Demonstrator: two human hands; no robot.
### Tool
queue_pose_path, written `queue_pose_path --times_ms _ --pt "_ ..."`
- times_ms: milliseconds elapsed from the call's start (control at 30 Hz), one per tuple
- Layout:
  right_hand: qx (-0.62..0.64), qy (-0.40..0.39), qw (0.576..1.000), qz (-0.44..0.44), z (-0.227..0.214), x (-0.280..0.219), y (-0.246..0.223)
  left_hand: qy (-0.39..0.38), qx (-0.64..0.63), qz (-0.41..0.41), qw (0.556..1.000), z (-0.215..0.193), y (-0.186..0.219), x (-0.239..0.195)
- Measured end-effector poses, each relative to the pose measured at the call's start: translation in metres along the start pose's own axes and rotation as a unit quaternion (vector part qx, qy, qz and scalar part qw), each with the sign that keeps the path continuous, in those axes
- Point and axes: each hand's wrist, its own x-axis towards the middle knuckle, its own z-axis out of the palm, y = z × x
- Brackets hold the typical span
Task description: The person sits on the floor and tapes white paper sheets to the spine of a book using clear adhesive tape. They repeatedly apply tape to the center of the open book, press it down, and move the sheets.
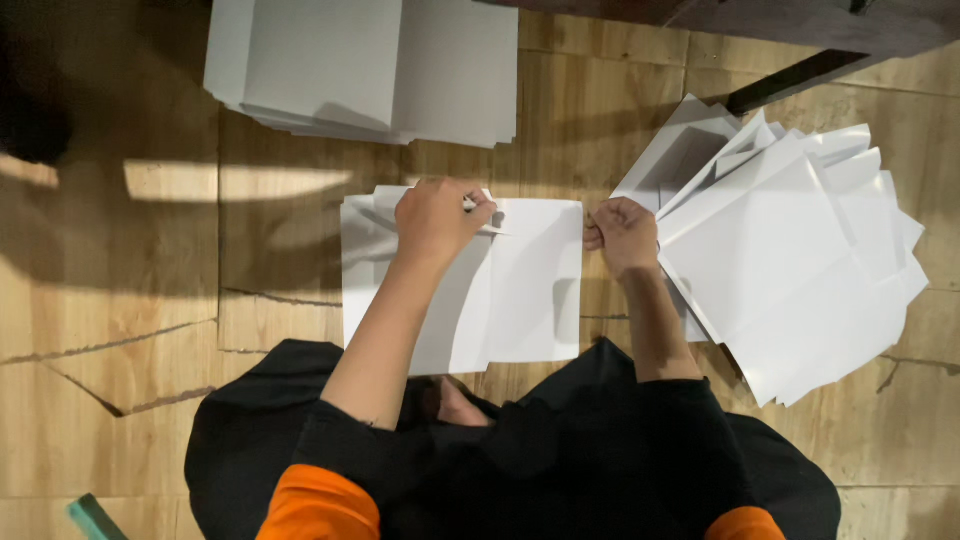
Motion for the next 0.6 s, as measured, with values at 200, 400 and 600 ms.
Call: queue_pose_path --times_ms 200,400,600 --pt "-0.011 -0.010 0.999 -0.035 0.012 -0.041 -0.050 -0.061 -0.070 -0.019 0.996 -0.030 0.032 -0.013" --pt "0.085 -0.215 0.971 0.060 0.015 -0.063 -0.055 -0.017 -0.299 0.068 0.952 -0.053 0.047 -0.038" --pt "0.226 -0.327 0.910 0.118 -0.008 -0.072 -0.020 0.012 -0.331 0.065 0.941 -0.048 0.042 -0.042"
